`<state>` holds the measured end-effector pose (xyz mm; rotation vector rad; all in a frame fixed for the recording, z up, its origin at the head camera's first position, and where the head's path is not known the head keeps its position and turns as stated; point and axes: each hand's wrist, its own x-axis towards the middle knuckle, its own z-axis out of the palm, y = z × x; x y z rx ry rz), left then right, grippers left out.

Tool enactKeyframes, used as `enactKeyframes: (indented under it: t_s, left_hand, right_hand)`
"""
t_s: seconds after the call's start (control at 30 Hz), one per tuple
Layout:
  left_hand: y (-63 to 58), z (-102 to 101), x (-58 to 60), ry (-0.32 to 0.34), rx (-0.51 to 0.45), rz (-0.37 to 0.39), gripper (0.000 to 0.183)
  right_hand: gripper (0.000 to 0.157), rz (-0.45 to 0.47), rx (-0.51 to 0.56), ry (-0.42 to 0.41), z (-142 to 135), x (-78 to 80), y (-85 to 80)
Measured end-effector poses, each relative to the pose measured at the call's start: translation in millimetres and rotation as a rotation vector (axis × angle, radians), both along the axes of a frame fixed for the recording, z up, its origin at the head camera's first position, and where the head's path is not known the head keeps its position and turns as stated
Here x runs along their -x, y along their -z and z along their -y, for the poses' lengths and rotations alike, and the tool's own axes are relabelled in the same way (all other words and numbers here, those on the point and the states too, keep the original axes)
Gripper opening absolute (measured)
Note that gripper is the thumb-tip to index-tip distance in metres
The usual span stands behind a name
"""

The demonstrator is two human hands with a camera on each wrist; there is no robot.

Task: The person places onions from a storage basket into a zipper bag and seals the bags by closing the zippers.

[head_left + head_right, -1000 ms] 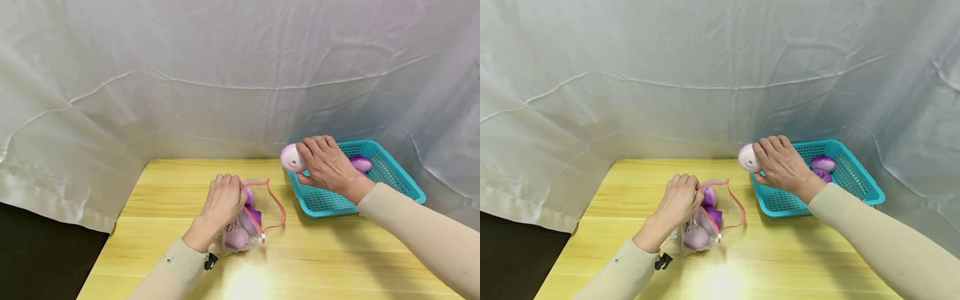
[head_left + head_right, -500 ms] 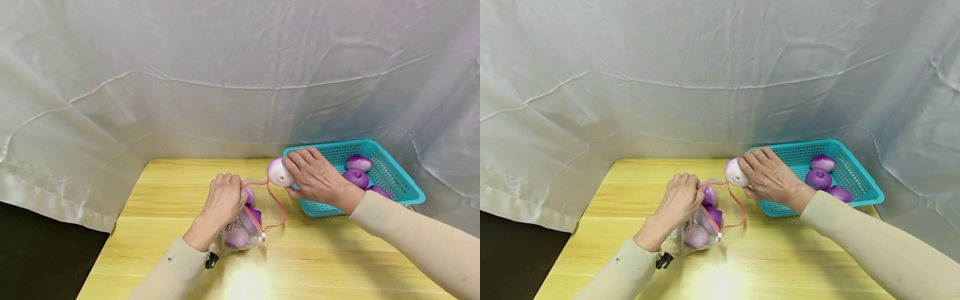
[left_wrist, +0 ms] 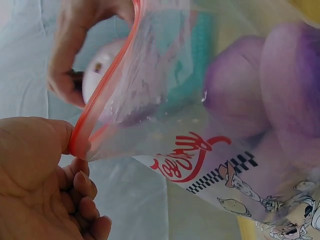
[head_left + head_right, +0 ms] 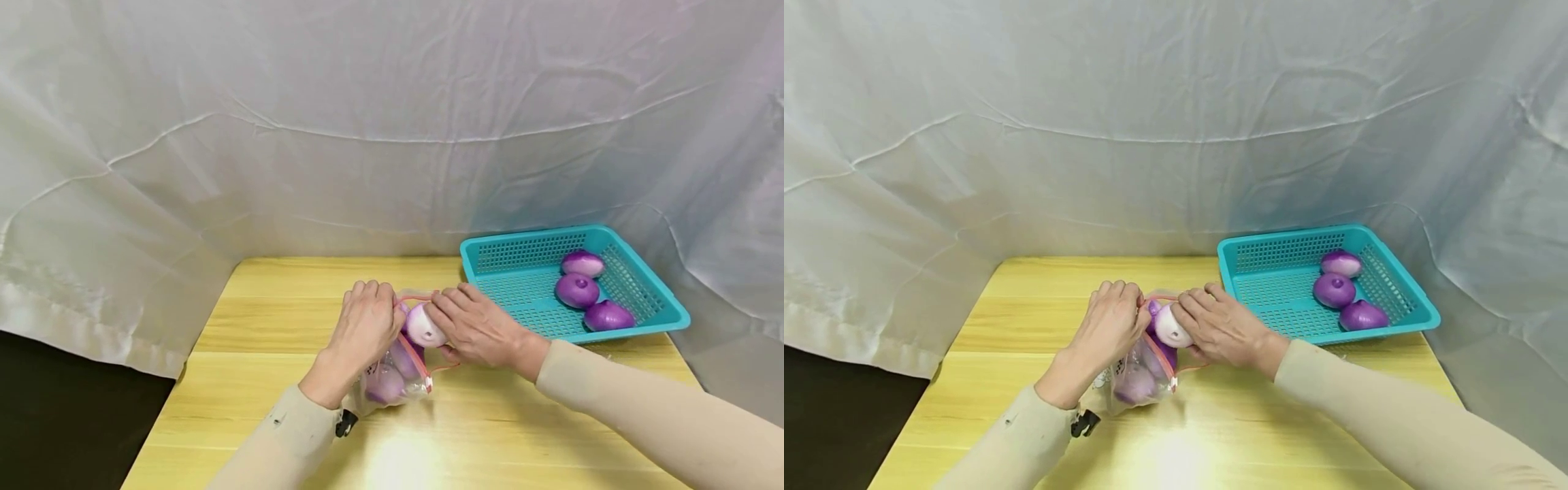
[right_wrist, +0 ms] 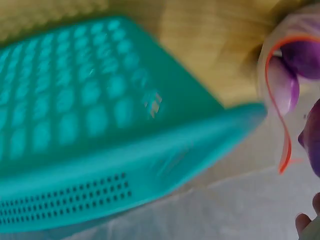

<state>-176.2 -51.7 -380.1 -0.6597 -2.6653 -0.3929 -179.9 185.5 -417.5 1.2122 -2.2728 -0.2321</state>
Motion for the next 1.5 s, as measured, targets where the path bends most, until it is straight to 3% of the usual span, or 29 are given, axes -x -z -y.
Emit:
enactKeyframes:
  t_s: [0.3,0.47,0.7,0.9,1.1,1.5]
  left_hand:
    - [-1.3,-3,-1.4,0.014,0.018,-0.006,0.011]
    - [-2.6,-4,-2.1,0.015,0.006,-0.009,0.013]
    - [-4.4,-4,-0.3,-0.003,-0.033,-0.014,0.015]
    - [-6.3,-2,2.4,-0.023,-0.075,-0.023,0.012]
    - [-7.4,-1,4.2,-0.055,-0.11,-0.012,0.011]
    - [-5.2,1,6.0,-0.07,-0.126,-0.017,0.012]
  right_hand:
    - [0.07,-0.022,-0.031,0.072,20,-1.2,18.9]
    - [0.071,-0.016,-0.02,0.05,27,-0.3,21.4]
    - [0.044,-0.12,0.048,0.009,30,3.5,20.4]
    - [0.046,-0.145,0.068,-0.004,25,5.1,21.1]
    - [0.028,-0.13,0.067,0.0,17,5.2,21.2]
    - [0.033,-0.04,0.065,0.038,3,5.2,14.2]
